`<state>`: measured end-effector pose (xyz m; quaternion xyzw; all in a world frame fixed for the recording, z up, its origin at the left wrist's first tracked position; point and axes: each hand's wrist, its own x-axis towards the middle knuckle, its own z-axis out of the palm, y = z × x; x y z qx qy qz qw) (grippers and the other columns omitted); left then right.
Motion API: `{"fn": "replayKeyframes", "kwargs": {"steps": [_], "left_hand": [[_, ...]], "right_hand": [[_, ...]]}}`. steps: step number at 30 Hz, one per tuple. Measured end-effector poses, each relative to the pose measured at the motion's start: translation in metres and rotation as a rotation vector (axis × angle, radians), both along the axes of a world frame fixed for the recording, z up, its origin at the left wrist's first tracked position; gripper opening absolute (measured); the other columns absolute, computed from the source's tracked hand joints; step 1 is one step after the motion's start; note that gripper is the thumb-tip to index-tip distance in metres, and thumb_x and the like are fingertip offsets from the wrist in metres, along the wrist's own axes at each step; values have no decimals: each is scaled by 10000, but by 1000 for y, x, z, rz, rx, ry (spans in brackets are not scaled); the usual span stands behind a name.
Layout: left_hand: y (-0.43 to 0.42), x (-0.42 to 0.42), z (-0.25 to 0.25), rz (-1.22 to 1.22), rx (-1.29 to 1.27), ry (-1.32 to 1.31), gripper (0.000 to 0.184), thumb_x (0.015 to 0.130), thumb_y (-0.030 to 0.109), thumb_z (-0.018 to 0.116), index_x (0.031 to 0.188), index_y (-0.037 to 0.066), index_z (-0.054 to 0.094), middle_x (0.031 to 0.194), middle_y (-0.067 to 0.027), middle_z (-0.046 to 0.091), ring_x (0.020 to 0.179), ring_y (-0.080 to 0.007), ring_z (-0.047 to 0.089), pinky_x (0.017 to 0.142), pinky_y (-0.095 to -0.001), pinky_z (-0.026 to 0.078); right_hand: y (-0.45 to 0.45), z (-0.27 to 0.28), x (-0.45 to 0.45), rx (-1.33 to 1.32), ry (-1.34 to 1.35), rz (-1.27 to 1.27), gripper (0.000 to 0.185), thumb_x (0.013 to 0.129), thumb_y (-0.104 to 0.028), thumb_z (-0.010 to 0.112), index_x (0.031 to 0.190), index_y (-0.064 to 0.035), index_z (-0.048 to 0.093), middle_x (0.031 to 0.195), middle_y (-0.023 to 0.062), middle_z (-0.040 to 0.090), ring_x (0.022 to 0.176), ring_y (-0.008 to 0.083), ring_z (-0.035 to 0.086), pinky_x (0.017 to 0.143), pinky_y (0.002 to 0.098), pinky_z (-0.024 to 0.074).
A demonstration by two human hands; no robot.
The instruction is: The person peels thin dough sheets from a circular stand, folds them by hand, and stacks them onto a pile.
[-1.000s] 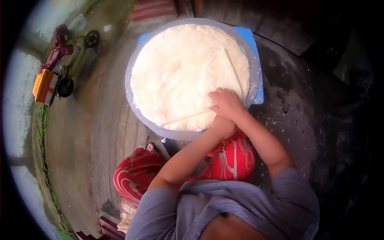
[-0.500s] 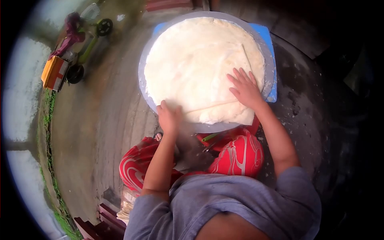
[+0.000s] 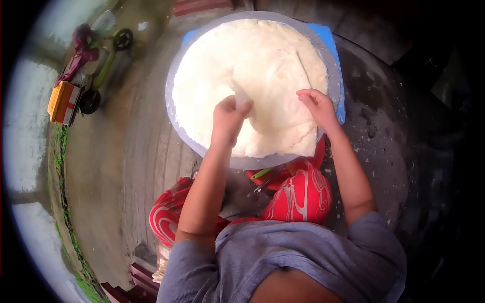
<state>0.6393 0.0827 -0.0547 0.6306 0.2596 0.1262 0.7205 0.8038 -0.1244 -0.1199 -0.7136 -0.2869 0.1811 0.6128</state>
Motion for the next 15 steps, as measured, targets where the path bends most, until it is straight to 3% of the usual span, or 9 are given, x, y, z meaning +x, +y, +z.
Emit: {"fn": "replayKeyframes", "kwargs": {"steps": [2,4,5,6,8,9,10,13,15], "left_hand": [[-38,29,10,-130,153,25,411,872,296,650,1081,-56,601,1025,-135,660,953,-178,620,849,-294,463],[-64,44,7,-198,215,40,502,893,378,620,1160,-44,566,1099,-171,630,1022,-198,597,877,-291,452],[-71,46,11,-245,260,115,508,910,374,582,1234,-13,530,1226,-197,566,1164,-289,522,972,-355,391],[-73,47,2,-254,256,114,508,910,374,582,1234,-13,530,1226,-197,566,1164,-289,522,972,-355,391],[-73,45,-33,-156,1273,11,517,917,369,544,1274,0,494,1362,-190,458,1307,-371,361,1039,-477,301],[-72,39,-47,-234,1351,122,553,927,385,487,1346,29,423,1462,-162,326,1369,-411,218,1064,-566,202],[-72,33,-59,-234,1352,121,553,927,385,487,1346,29,423,1462,-162,326,1369,-411,218,1064,-566,202],[-71,22,-72,-354,1433,162,597,952,402,418,1424,56,299,1502,-149,249,1388,-376,200,1084,-567,155],[-71,23,-77,-311,1392,110,572,935,372,453,1393,47,345,1484,-159,273,1383,-376,207,1071,-577,171]], "right_hand": [[0,27,0,7,205,-37,266,949,-233,548,1093,-24,627,1023,42,640,891,104,610,770,259,485],[-4,38,6,75,645,-117,356,942,-284,557,1174,-14,572,1022,67,623,851,127,611,774,266,490],[-4,37,9,86,680,-144,433,904,-269,616,1221,9,521,1015,78,606,828,125,607,735,283,504],[-5,34,9,84,680,-153,433,904,-269,616,1221,9,521,1015,78,606,828,125,607,735,283,504],[-5,17,9,-53,343,-68,451,873,-230,652,1227,11,510,976,78,619,808,128,611,701,295,518],[-8,0,19,-110,269,-28,524,815,-233,714,1229,12,507,946,88,636,786,126,615,681,284,521],[-7,1,19,-109,268,-28,524,815,-233,714,1229,12,507,946,88,636,786,126,615,681,284,521],[13,35,-1,-618,-58,-195,629,775,-359,728,1260,-34,495,929,107,655,787,201,645,742,300,514],[23,33,-14,-667,-287,-204,625,774,-361,719,1264,-46,491,918,105,658,805,226,645,751,312,510]]}}
